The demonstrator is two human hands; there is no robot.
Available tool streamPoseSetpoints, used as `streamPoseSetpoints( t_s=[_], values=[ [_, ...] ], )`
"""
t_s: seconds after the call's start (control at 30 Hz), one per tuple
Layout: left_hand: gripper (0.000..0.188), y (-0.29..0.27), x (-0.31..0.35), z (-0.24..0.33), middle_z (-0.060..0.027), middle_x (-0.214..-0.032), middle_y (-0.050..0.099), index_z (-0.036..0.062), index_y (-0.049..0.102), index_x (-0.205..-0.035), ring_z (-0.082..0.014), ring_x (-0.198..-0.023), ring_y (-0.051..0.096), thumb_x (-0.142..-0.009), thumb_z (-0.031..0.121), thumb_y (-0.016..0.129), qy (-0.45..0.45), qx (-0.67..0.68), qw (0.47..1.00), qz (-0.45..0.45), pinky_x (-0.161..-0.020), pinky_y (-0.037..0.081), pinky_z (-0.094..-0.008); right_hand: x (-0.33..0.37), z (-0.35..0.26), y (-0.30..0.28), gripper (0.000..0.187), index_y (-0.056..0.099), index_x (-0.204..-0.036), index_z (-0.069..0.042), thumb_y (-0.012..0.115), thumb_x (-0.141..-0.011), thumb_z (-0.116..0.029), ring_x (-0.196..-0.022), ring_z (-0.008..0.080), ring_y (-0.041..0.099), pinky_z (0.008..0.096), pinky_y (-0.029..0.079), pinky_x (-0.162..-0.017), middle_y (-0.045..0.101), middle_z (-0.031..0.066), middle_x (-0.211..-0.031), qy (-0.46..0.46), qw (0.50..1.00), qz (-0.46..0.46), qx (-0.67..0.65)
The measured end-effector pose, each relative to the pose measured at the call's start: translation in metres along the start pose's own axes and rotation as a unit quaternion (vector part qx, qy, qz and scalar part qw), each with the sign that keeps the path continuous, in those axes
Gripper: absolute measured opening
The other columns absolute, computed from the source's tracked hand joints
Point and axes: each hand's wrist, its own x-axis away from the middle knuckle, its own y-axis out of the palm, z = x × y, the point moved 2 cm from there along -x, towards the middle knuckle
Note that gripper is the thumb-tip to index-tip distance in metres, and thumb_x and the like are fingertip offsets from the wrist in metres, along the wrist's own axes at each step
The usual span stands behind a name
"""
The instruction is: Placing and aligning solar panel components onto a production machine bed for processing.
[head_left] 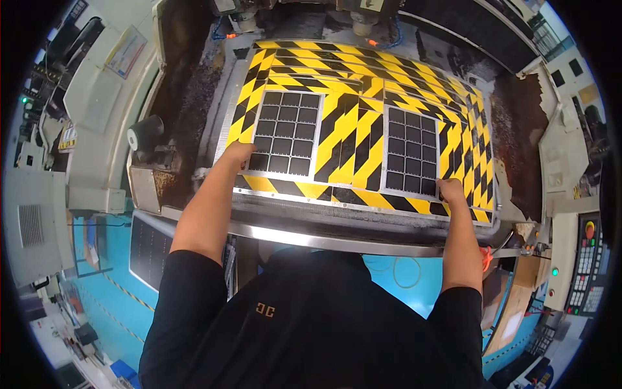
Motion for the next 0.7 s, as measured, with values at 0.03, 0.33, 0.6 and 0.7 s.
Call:
streamPoseSetpoints(
  t_s=[0.03,0.33,0.6,0.7],
  values=[
    [0.029,0.001,0.0,0.003,-0.0089,-0.083,0.063,0.0015,0.066,-0.105,-0.0221,-0.073,0.061,-0.086,0.023,0.066,-0.036,-0.023,0.999,0.002,-0.059,0.045,-0.0379,-0.003,0.004,-0.001,0.034,0.061,-0.069,0.0,0.069,-0.089,-0.025,-0.04,0.0158,0.043,0.0346,0.03,-0.039,0.05,0.0051,-0.053,0.003,1.0,-0.014,-0.012],
    [0.047,0.013,-0.01,0.003,-0.0209,-0.115,0.069,-0.0041,0.068,-0.11,-0.0312,-0.107,0.068,-0.077,0.028,0.069,0.004,-0.226,0.969,0.098,-0.088,0.052,-0.0364,0.016,-0.048,-0.004,0.04,0.066,-0.08,0.004,0.074,-0.083,-0.036,-0.059,0.0228,0.057,0.0379,0.046,-0.058,0.061,0.0093,-0.066,-0.005,0.995,-0.098,-0.027],
    [0.048,-0.004,-0.008,-0.005,-0.0165,-0.104,0.072,-0.0034,0.068,-0.114,-0.028,-0.094,0.07,-0.077,0.027,0.073,-0.013,-0.145,0.986,0.086,-0.082,0.054,-0.0368,0.011,-0.033,-0.004,0.037,0.065,-0.068,0.008,0.075,-0.08,-0.025,-0.057,0.0225,0.06,0.0406,0.045,-0.056,0.062,0.0137,-0.061,-0.044,0.995,-0.03,-0.089],
    [0.044,0.003,0.01,0.019,-0.0124,-0.094,0.071,-0.001,0.067,-0.117,-0.0247,-0.085,0.069,-0.079,0.02,0.074,0.028,-0.095,0.993,0.06,-0.076,0.054,-0.0366,0.006,-0.022,-0.006,0.028,0.062,-0.068,0.002,0.072,-0.083,-0.019,-0.05,0.0191,0.054,0.0367,0.041,-0.048,0.06,0.0094,-0.061,-0.031,0.987,-0.047,-0.149]
  ],
)
